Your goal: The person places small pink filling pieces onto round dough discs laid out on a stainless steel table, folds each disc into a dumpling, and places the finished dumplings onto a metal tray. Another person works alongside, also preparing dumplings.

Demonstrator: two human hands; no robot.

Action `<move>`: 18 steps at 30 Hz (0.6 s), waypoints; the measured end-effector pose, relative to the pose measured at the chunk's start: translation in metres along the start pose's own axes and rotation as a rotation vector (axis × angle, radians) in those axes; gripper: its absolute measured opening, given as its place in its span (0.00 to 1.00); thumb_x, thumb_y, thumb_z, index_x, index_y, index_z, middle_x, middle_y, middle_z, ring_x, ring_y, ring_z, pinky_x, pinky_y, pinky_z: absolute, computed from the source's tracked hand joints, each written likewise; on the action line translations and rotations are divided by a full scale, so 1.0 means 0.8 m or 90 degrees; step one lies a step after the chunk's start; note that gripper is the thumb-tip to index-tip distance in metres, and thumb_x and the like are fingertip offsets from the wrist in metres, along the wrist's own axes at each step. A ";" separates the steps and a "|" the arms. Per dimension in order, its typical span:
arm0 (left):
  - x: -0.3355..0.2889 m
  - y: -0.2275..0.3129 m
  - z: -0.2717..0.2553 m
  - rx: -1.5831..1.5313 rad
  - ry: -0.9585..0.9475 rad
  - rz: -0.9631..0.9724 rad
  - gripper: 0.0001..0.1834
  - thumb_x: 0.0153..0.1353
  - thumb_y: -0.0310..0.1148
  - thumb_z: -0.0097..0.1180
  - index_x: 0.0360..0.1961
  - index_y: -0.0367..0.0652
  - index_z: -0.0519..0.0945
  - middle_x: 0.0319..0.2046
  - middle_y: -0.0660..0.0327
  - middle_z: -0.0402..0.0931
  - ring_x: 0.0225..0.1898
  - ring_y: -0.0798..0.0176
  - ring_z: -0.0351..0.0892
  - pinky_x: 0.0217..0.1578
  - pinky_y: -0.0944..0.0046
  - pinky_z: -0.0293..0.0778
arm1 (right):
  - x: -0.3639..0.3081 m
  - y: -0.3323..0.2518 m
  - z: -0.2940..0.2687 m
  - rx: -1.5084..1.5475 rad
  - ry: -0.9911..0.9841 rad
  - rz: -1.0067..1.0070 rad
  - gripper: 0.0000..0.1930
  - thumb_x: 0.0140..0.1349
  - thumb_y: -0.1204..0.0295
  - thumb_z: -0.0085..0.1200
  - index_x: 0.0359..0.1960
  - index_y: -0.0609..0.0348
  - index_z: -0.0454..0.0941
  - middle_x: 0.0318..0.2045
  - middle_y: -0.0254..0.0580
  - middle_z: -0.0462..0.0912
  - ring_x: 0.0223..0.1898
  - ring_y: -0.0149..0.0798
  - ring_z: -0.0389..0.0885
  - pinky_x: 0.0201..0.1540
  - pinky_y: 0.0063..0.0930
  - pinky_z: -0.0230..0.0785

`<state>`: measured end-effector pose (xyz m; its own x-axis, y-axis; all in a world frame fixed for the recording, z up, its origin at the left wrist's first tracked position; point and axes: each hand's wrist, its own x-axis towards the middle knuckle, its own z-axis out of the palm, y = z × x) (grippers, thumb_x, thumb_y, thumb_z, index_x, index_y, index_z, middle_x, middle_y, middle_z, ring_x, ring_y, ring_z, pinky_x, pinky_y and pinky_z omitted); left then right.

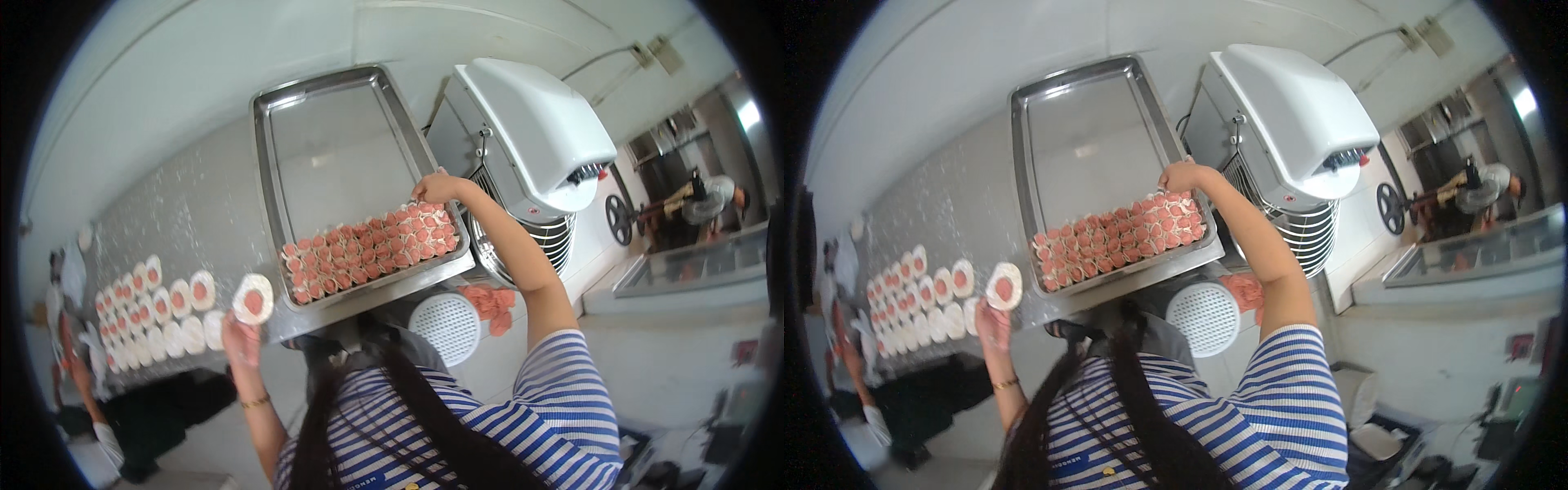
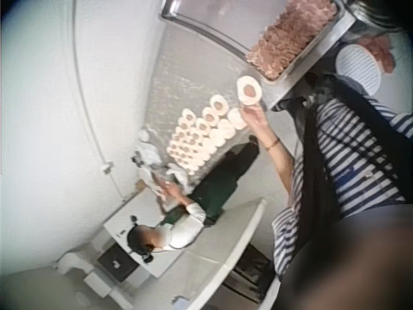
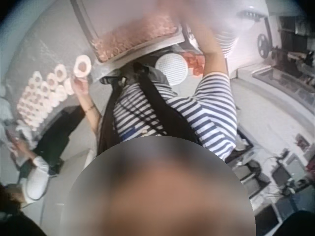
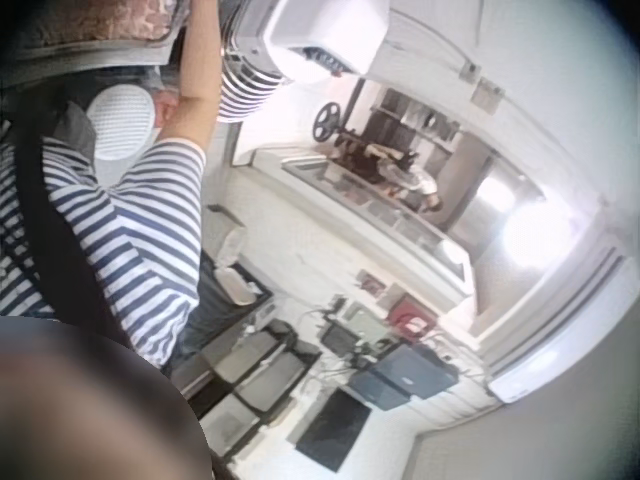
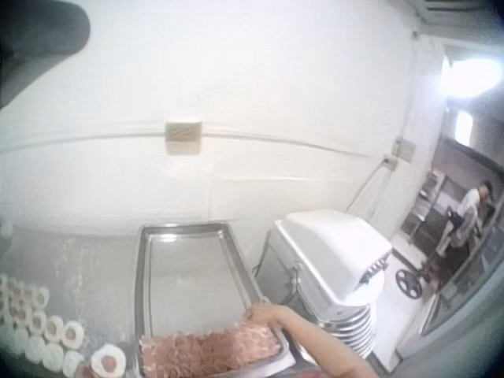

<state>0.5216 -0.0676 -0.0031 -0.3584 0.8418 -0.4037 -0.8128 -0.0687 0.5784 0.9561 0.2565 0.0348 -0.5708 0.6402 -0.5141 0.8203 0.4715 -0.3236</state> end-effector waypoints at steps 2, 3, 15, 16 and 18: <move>-0.010 0.002 0.009 0.029 0.021 0.017 0.16 0.61 0.30 0.48 0.48 0.33 0.69 0.50 0.51 0.73 0.53 0.57 0.73 0.54 0.58 0.72 | -0.008 -0.030 -0.014 -0.035 -0.014 -0.005 0.16 0.48 0.70 0.48 0.40 0.49 0.83 0.40 0.46 0.82 0.47 0.48 0.78 0.64 0.60 0.41; -0.013 0.002 0.007 0.034 0.017 0.017 0.17 0.60 0.30 0.48 0.48 0.33 0.69 0.50 0.51 0.73 0.53 0.56 0.73 0.54 0.57 0.72 | -0.004 -0.034 -0.015 -0.045 -0.027 -0.007 0.16 0.49 0.70 0.48 0.39 0.51 0.82 0.40 0.47 0.82 0.47 0.48 0.78 0.64 0.60 0.42; -0.026 0.010 0.000 0.080 -0.005 0.022 0.18 0.60 0.32 0.49 0.49 0.34 0.68 0.52 0.51 0.71 0.53 0.55 0.72 0.51 0.56 0.73 | -0.009 -0.029 -0.011 -0.223 -0.010 0.060 0.13 0.53 0.64 0.51 0.37 0.51 0.82 0.38 0.46 0.82 0.49 0.48 0.77 0.65 0.60 0.39; -0.031 0.010 0.000 0.080 -0.007 0.026 0.18 0.59 0.32 0.50 0.49 0.34 0.68 0.52 0.51 0.71 0.54 0.55 0.72 0.52 0.56 0.73 | -0.015 -0.030 -0.010 -0.219 -0.009 0.053 0.13 0.53 0.64 0.51 0.38 0.50 0.83 0.38 0.45 0.83 0.49 0.47 0.77 0.65 0.60 0.38; -0.034 0.013 0.004 0.078 -0.010 0.037 0.18 0.59 0.31 0.50 0.50 0.34 0.67 0.52 0.50 0.71 0.54 0.55 0.71 0.53 0.55 0.72 | -0.024 -0.034 -0.012 -0.200 -0.004 0.043 0.13 0.53 0.65 0.51 0.39 0.49 0.82 0.38 0.43 0.83 0.49 0.46 0.77 0.65 0.61 0.37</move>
<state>0.5245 -0.0895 0.0157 -0.3953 0.8466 -0.3563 -0.7286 -0.0528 0.6829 0.9445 0.2372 0.0614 -0.5145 0.6729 -0.5314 0.8047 0.5930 -0.0282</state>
